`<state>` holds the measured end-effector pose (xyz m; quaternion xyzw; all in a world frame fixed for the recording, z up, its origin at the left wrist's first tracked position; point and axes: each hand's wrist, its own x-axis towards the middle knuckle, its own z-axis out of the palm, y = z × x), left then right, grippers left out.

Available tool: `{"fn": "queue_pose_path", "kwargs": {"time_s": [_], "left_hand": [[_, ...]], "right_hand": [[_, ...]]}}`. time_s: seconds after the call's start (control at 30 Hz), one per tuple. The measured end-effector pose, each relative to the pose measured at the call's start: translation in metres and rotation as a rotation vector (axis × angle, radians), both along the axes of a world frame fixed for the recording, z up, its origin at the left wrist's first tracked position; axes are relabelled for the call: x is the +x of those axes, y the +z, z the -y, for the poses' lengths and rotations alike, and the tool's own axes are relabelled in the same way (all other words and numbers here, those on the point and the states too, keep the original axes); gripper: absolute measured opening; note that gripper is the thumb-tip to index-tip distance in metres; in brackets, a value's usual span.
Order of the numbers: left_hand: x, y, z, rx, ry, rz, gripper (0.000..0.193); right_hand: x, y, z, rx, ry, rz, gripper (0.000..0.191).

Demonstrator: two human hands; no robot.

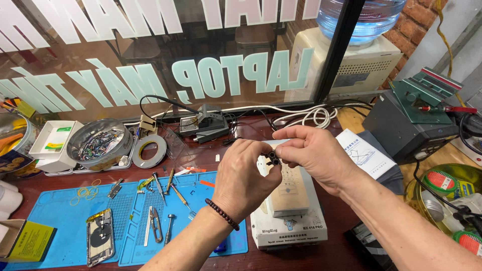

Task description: The person prepares and applies adhesive tape to a small electronic component, then handles a disassembled smartphone and a camera module. They use tweezers and a marker to mark the component before placing it on a work mat.

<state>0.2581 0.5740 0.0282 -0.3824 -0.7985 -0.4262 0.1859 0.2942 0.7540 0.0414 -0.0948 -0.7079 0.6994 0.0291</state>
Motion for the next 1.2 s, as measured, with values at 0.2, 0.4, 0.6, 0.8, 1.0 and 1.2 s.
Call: {"fn": "queue_pose_path", "kwargs": {"time_s": [0.2,0.4,0.6,0.8,1.0,1.2], "left_hand": [[-0.018,-0.002,-0.006,0.591,-0.286,1.23,0.019],[-0.011,-0.006,0.0,1.291,-0.831,1.936,0.025],[-0.009,-0.005,-0.005,1.244,-0.856,1.928,0.032],[-0.011,-0.008,-0.003,1.214,-0.807,1.918,0.037],[-0.013,-0.011,-0.007,1.246,-0.857,1.932,0.033],[-0.015,-0.012,-0.016,1.243,-0.74,1.982,0.031]], "right_hand": [[0.005,0.019,0.005,0.176,-0.094,-0.08,0.033],[0.018,0.033,0.023,0.693,-0.217,-0.484,0.011],[0.017,0.041,0.03,0.754,-0.153,-0.563,0.012],[0.012,0.041,0.03,0.768,-0.081,-0.571,0.011],[0.012,0.04,0.03,0.921,-0.081,-0.626,0.012],[0.012,0.032,0.028,0.947,-0.112,-0.662,0.011]]}}
